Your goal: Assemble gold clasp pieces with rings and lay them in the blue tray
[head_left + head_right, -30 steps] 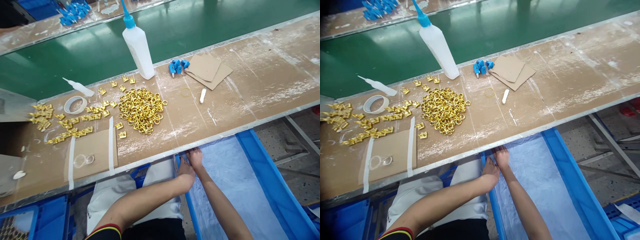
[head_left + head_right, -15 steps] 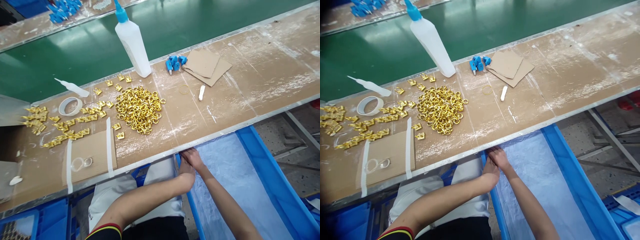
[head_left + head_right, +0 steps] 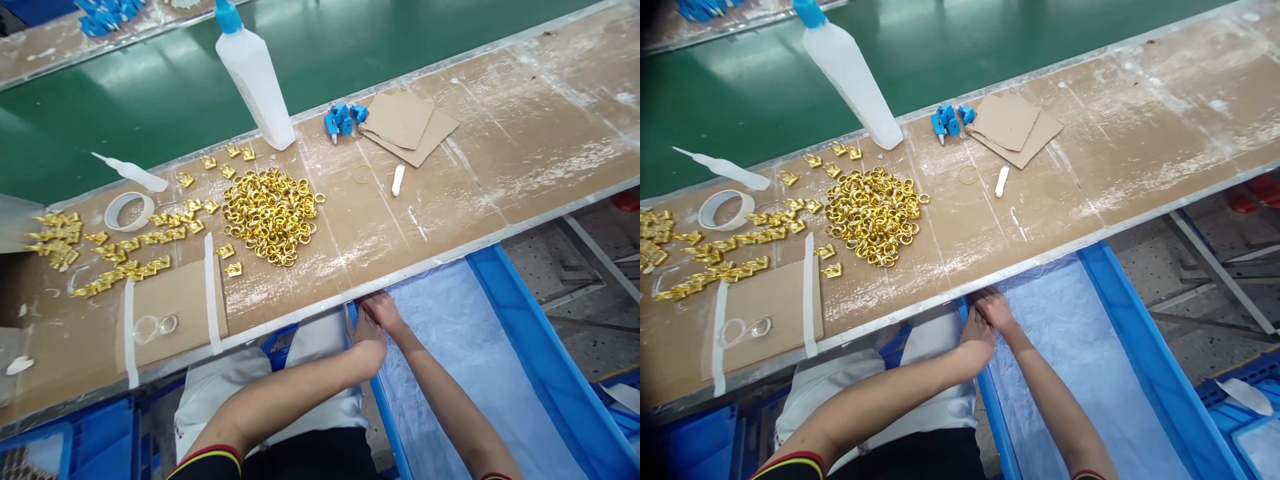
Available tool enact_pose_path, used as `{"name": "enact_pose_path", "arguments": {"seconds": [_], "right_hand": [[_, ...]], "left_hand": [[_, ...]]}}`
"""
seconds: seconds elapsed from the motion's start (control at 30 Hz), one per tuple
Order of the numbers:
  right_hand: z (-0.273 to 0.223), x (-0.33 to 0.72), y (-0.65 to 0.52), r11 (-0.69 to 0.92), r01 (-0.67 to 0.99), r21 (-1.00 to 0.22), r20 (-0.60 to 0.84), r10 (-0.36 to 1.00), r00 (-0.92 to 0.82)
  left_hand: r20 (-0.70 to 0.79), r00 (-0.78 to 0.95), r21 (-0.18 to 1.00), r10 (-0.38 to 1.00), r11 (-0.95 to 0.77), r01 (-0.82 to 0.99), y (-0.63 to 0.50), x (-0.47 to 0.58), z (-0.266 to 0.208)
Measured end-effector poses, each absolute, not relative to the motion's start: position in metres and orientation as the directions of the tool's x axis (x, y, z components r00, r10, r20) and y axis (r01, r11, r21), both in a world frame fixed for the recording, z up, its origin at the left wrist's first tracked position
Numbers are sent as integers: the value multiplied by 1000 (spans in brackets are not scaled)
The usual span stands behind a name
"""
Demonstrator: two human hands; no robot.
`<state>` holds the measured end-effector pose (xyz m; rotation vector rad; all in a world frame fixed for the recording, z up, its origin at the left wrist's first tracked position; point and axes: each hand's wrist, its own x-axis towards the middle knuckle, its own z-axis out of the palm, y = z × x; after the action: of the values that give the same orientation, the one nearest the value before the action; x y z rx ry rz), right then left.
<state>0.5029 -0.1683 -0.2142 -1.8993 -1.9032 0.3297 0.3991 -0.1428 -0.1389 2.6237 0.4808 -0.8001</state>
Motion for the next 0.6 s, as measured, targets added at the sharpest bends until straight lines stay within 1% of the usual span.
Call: {"name": "enact_pose_path", "arguments": {"seconds": [0.1,0.2,0.6], "right_hand": [[-215,505,-172,27,891,-454,152,987,48],[-215,510,-174,14,896,-444,168,983,68],[-214,513,-169,56,910,-410,202,979,31]], "left_hand": [[-633,752,220,182,-889,400,-142,401,-136],[-658,732,214,177,-888,407,-139,403,-134],[-663,710,192,236,-864,466,-139,409,-142]]}}
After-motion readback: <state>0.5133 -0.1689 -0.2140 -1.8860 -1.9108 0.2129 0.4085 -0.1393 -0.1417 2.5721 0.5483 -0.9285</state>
